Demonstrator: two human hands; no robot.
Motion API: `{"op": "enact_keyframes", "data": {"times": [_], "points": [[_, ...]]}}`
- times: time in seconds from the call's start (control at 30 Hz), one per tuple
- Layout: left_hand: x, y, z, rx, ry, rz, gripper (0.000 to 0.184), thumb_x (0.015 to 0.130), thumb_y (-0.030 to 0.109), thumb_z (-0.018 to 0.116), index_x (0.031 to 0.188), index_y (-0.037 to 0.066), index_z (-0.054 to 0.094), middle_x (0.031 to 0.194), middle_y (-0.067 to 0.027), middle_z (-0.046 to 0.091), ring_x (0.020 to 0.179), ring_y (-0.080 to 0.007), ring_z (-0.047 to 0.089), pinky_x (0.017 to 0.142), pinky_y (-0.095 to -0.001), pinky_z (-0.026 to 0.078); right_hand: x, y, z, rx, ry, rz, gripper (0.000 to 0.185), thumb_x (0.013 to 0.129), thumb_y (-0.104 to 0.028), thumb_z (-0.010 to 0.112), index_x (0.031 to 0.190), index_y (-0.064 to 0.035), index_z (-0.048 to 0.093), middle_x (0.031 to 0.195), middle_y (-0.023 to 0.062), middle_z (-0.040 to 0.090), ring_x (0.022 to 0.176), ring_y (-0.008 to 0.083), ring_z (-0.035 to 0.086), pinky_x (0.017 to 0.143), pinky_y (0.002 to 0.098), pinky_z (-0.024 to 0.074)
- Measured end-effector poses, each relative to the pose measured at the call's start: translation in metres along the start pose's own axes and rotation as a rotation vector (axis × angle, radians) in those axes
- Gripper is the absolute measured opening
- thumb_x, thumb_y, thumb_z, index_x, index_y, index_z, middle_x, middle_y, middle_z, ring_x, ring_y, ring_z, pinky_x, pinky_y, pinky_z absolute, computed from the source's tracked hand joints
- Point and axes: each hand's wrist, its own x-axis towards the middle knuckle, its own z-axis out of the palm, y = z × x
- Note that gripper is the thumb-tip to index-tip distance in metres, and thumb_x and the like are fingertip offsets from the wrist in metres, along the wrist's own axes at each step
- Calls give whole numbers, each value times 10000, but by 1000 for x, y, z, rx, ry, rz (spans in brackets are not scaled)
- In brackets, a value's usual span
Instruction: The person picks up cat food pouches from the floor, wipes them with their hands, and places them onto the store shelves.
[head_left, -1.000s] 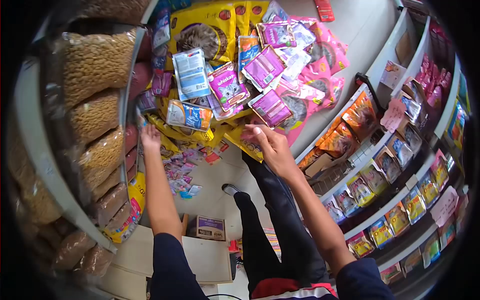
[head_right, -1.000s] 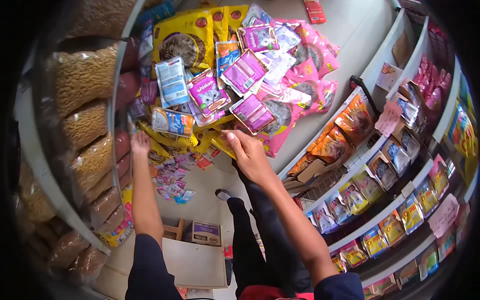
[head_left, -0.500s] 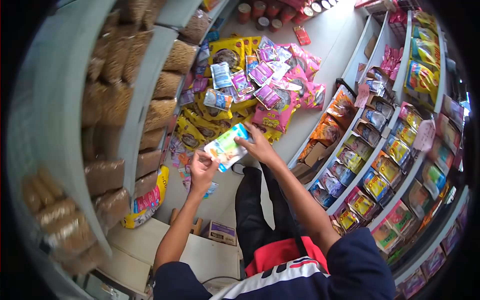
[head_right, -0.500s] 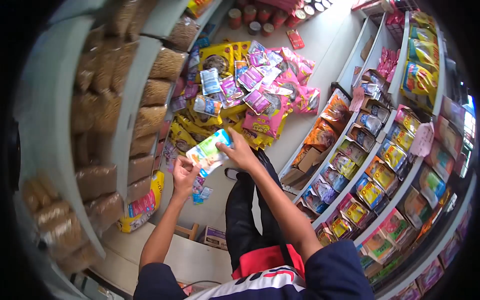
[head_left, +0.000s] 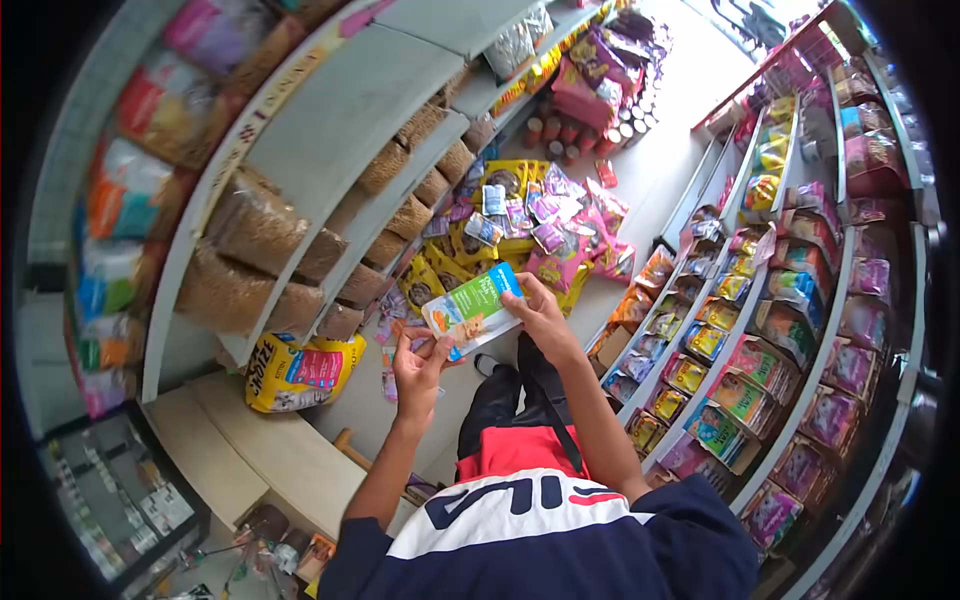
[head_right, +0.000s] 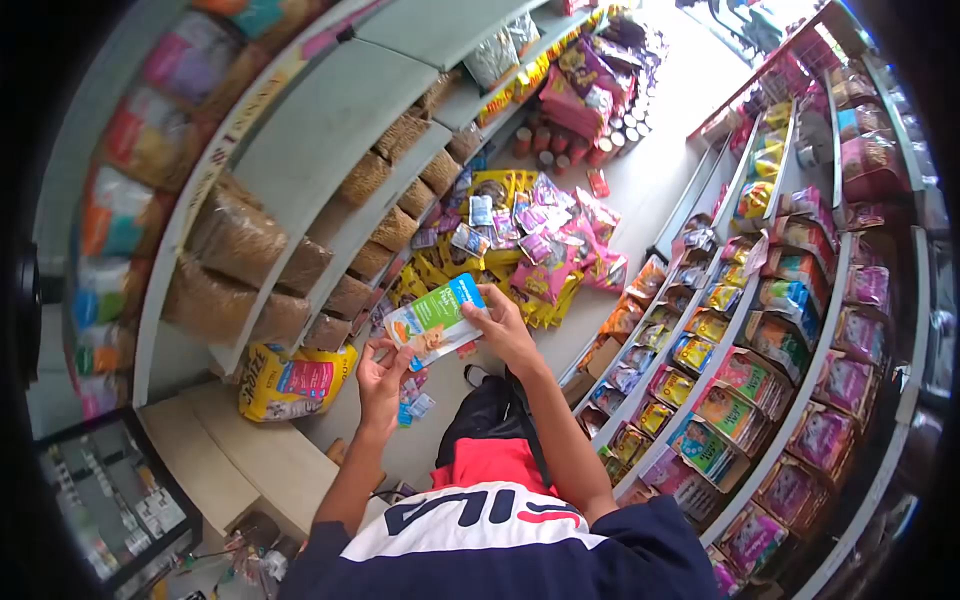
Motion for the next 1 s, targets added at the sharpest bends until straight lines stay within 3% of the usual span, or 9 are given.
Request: {"op": "enact_keyframes", "data": {"times": [0.07,0.2,0.3,0.5,0.6,0.77,0.87,0.9,1.0], "points": [[-22,6,1,-58,34,11,246,921,88,669,1093,64,496,1061,-111,655,934,-184,678,738,-338,614,-13,-11,11,-30,-25,-53,298,966,-305,637,1171,-112,542,945,-32,641,792,27,585,649,213,439],[-59,-2,5,-273,82,-46,186,944,146,651,1070,66,542,1025,-100,667,855,-181,691,741,-330,613,-31,-38,29,-595,-14,-59,294,963,-299,641,1147,-77,580,984,-6,655,847,64,606,721,238,472],[-74,-22,-2,-393,115,11,181,954,171,640,1061,49,563,980,-93,675,835,-189,697,748,-326,610,-32,-53,48,-802,-158,-496,322,951,-292,657,1149,-43,604,1000,39,662,898,108,610,786,281,483],[-106,-19,4,-463,200,165,176,953,167,645,957,2,583,898,-106,684,756,-165,694,701,-281,606,-30,-54,67,-804,-268,-480,377,935,-285,673,1202,-29,597,1026,78,669,931,134,608,825,304,486],[-116,-34,5,-55,208,243,206,967,182,628,951,-18,580,914,-113,689,753,-159,693,679,-262,590,-45,-70,73,-702,-368,-422,390,931,-282,675,1210,-20,597,1015,90,674,912,130,610,801,299,492],[-127,-35,0,-85,22,126,334,963,264,638,1102,-32,576,970,-113,697,839,-223,703,755,-319,583,-71,-81,75,-857,-333,-298,329,927,-239,664,1127,20,629,1003,120,675,943,174,622,859,344,487],[-138,-18,3,990,370,163,472,953,326,647,1224,-38,517,1066,-122,677,960,-272,683,821,-356,554,-71,-72,72,-847,-259,-314,308,925,-221,662,1115,19,639,973,130,676,924,184,634,848,353,497],[-141,-16,7,990,372,164,472,953,326,647,1224,-38,517,1066,-122,677,960,-272,683,821,-356,554,-74,-70,74,-958,-217,-269,325,935,-241,643,1138,13,634,958,136,680,909,202,644,838,358,502],[-135,-14,28,829,329,842,618,948,388,638,1359,-8,402,1168,-135,617,1060,-235,636,851,-378,535,-88,-65,86,-1170,-115,-173,362,956,-279,605,1184,2,623,929,149,688,878,236,665,819,370,513]]}}
